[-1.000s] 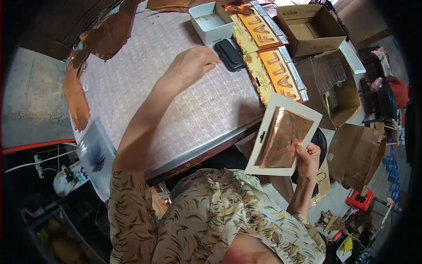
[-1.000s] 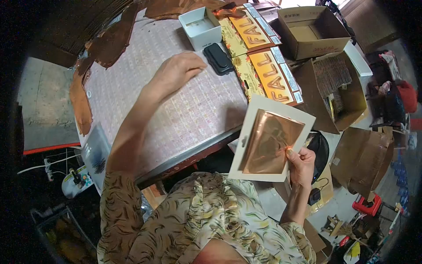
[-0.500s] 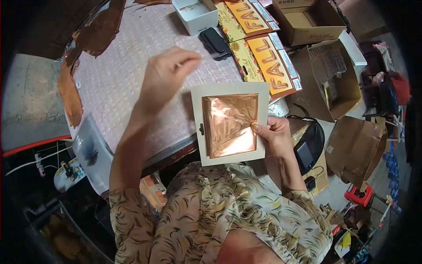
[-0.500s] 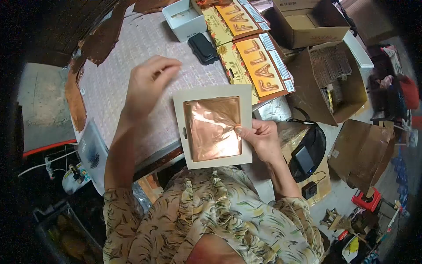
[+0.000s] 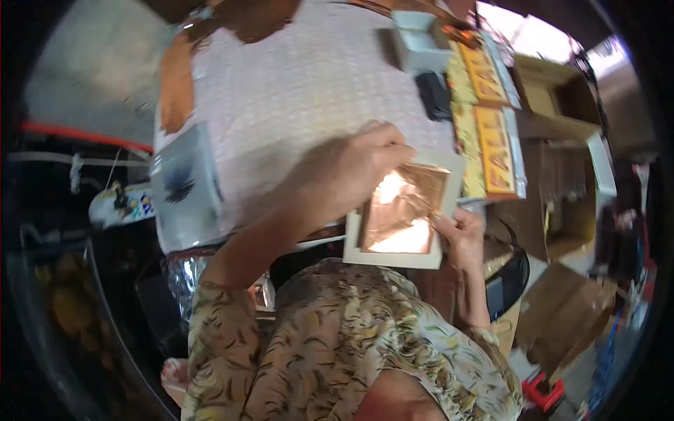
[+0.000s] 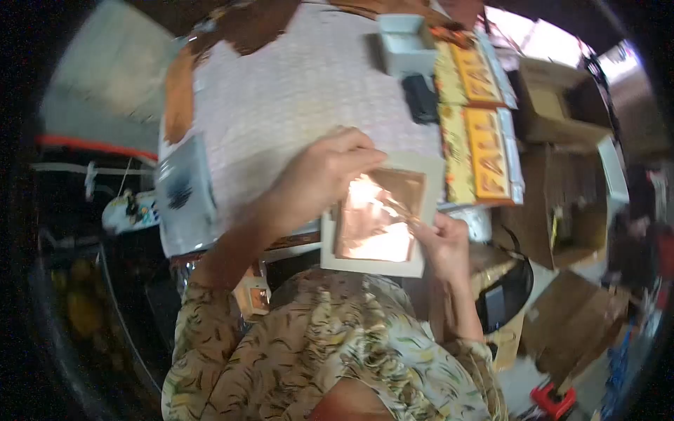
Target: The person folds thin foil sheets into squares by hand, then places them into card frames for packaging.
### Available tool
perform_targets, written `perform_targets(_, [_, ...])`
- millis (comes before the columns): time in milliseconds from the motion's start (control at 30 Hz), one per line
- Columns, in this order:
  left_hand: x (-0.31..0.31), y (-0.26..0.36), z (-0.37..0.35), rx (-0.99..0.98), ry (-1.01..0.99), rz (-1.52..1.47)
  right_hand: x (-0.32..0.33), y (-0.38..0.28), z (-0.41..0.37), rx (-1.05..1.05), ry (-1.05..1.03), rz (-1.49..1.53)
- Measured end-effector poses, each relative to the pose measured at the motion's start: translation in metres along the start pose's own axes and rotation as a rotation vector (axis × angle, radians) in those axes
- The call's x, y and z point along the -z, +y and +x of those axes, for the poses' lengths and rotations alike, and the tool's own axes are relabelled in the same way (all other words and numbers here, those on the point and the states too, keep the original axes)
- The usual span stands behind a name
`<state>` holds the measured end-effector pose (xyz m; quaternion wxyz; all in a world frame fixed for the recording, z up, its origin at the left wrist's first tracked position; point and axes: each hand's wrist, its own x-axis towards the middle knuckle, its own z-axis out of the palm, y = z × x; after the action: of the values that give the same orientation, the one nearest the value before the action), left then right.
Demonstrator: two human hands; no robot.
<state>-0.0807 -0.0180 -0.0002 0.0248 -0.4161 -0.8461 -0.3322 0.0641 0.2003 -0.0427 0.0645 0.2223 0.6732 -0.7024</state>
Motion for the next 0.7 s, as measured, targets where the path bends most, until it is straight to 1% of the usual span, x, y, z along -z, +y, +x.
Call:
perform_targets(33, [0.003, -0.001, -0.004, -0.023, 0.024, -0.010, 0.005, 0.018, 0.005, 0.034, 0.013, -0.035])
perform_targets(67, [0.004, -0.004, -0.009, 0.007, 0.050, 0.030, 0.003, 0.012, 0.003, 0.038, -0.018, 0.030])
perform_targets(100, [0.006, -0.007, -0.015, -0.041, 0.123, 0.003, 0.003, 0.021, 0.004, 0.046, -0.028, 0.080])
perform_targets(133, [0.013, -0.010, -0.022, -0.094, 0.193, -0.027, 0.009, 0.020, 0.003, 0.037, -0.038, 0.008])
perform_targets(167, [0.025, -0.013, -0.032, -0.081, 0.212, -0.004, 0.004, 0.023, 0.003, 0.085, -0.051, 0.145])
perform_targets(233, [0.051, -0.018, -0.055, -0.104, 0.258, -0.011, 0.005, 0.028, 0.004, 0.152, -0.069, 0.152])
perform_targets(267, [0.059, -0.027, -0.076, 0.080, 0.190, -0.082, 0.005, 0.027, 0.004, 0.155, -0.085, 0.143])
perform_targets(300, [0.066, -0.039, -0.098, 0.089, 0.203, -0.080, 0.004, 0.027, 0.003, 0.174, -0.087, 0.162])
perform_targets(367, [0.088, -0.066, -0.139, 0.289, 0.208, -0.020, 0.003, 0.027, 0.005, 0.196, -0.095, 0.176])
perform_targets(433, [0.118, -0.081, -0.183, 0.620, 0.257, -0.056, 0.006, 0.030, 0.007, 0.239, -0.100, 0.160])
perform_targets(500, [0.145, -0.111, -0.236, 0.554, 0.303, 0.236, 0.004, 0.030, 0.005, 0.257, -0.117, 0.163])
perform_targets(567, [0.168, -0.128, -0.280, 0.607, 0.402, 0.202, -0.002, 0.024, 0.002, 0.277, -0.105, 0.138])
perform_targets(600, [0.176, -0.139, -0.298, 0.608, 0.411, 0.198, -0.004, 0.023, 0.002, 0.299, -0.122, 0.147])
perform_targets(667, [0.186, -0.152, -0.322, 0.683, 0.388, 0.032, -0.011, 0.019, 0.000, 0.303, -0.123, 0.136])
perform_targets(700, [0.185, -0.156, -0.329, 0.690, 0.392, 0.023, -0.015, 0.018, -0.002, 0.302, -0.121, 0.134])
